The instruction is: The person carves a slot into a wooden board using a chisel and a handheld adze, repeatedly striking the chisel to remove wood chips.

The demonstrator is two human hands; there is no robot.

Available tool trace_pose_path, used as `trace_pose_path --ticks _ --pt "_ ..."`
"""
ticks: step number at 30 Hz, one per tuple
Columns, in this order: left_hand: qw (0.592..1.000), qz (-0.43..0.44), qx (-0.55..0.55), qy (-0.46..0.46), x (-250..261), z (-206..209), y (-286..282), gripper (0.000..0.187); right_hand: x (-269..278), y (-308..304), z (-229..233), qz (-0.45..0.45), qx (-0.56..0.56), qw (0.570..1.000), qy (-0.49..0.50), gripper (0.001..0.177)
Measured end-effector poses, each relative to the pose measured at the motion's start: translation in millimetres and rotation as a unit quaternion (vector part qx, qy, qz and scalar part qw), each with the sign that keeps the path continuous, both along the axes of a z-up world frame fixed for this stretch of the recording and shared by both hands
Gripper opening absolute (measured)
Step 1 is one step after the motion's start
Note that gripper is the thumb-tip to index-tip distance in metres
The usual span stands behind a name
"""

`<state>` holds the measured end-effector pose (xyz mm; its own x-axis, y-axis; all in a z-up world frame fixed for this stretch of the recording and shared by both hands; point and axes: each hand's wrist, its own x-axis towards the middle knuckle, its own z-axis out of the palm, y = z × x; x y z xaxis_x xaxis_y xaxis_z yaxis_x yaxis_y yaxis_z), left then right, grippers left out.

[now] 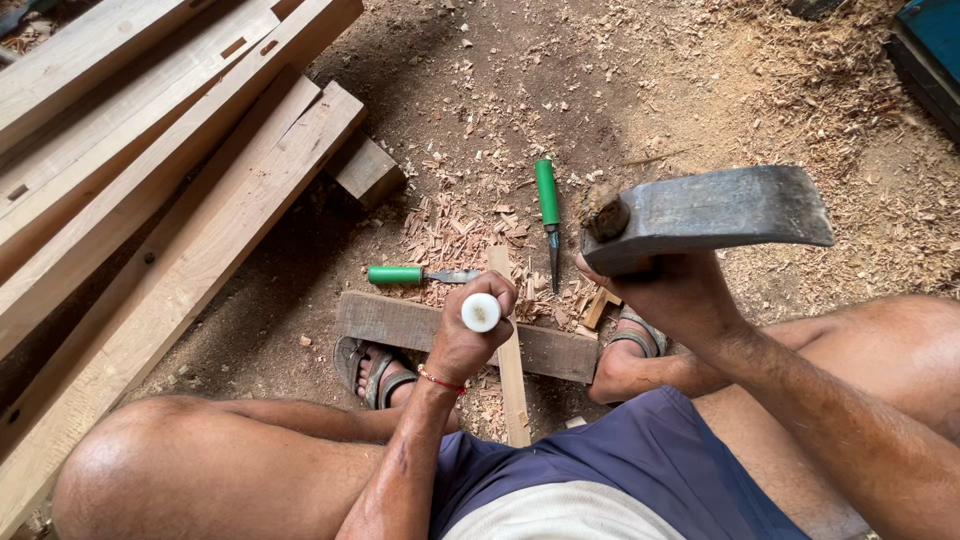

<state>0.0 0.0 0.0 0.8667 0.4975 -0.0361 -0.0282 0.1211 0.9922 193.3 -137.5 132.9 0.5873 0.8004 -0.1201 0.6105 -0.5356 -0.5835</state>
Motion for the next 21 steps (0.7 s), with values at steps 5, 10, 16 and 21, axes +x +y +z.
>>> trace_pose_path --ticks 5,10,16,21 --pt "1.0 -0.004 -0.007 -0.004 5 4 -4 0.028 13 -16 -24 0.113 0.073 0.988 -0.074 0.024" --pt "1.0 -0.004 0.002 -0.006 9 5 -8 0.028 14 -26 -45 0.148 0.091 0.982 -0.073 0.025" --pt "0.999 0.016 0.013 -0.037 8 -2 -10 0.027 5 -25 -41 0.219 0.056 0.957 -0.18 0.024" --pt "0.995 0.048 0.082 -0.041 13 2 -29 0.024 -14 -18 -3 0.233 0.079 0.967 -0.057 0.054"
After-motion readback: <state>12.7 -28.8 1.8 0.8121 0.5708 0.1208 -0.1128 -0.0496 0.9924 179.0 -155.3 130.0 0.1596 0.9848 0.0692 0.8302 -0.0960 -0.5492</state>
